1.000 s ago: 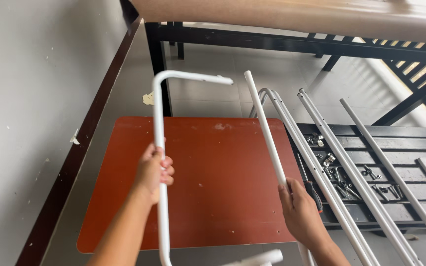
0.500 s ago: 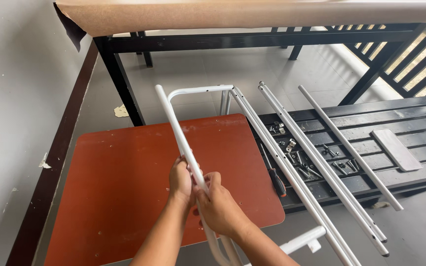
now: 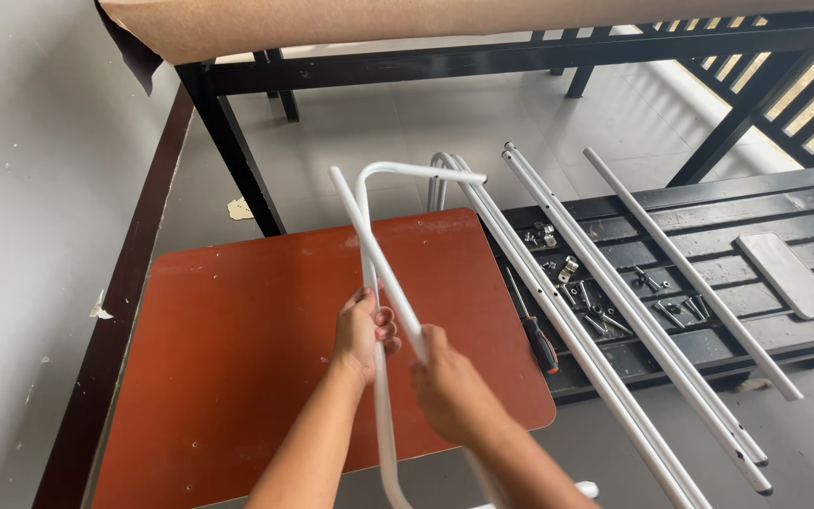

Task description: The person assembles a small table by attaching white metal frame pieces to a reddish-brown tabletop using a screwdriver. They align brackets, insert screws, and tighten them at multiple corners to secure the frame.

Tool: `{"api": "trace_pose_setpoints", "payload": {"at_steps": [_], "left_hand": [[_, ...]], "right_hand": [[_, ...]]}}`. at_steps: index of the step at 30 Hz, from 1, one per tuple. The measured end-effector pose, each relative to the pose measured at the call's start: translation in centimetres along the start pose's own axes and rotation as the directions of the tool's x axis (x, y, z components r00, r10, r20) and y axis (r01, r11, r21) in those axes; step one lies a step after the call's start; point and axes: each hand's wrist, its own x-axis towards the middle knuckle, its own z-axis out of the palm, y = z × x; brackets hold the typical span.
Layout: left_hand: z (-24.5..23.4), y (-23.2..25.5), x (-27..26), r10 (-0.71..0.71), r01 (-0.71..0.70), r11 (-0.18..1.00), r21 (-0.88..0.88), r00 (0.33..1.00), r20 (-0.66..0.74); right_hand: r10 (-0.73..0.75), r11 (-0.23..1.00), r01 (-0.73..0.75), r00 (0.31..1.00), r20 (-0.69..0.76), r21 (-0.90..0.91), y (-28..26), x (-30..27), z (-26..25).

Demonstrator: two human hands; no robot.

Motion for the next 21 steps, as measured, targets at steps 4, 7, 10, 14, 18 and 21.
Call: {"api": "trace_pose_setpoints", "payload": {"at_steps": [4,7,10,14,18,21], "left_hand": [[-1.0,0.6,0.9,0.040,-0.040,0.999,0.003,0.999,0.013],[-1.9,0.8,1.6,0.057,-0.055,0.998,0.038,0.997,-0.060],[-2.8,1.2,2.4,0.096,-0.062,0.972,0.225,0.985,-0.140],[-2.9,1.2,3.0,0.154,-0.033,0.822,0.568,0.974,-0.166],[-2.8,0.6,3.5,0.198,0.046,0.627,0.778,0.956,-0.216],[-2.2,-0.5,4.0,0.340,-0.070,0.486,0.871,0.933,-0.115]], "right_hand": [[-0.027,0.998,0.016,0.987,-0.157,-0.067,3.1,1.0,-2.3],[0.228,0.972,-0.234,0.966,-0.122,-0.038,4.3,1.7,-2.3],[0.302,0.953,-0.300,0.945,-0.126,0.033,5.5,3.0,-1.6],[0.188,0.976,-0.206,0.957,-0.219,-0.064,7.3,5.2,-0.2],[0.086,0.981,-0.135,0.948,-0.306,-0.140,8.7,5.9,1.6],[0.028,0.967,-0.110,0.943,-0.332,-0.230,9.1,6.1,2.4]]}}
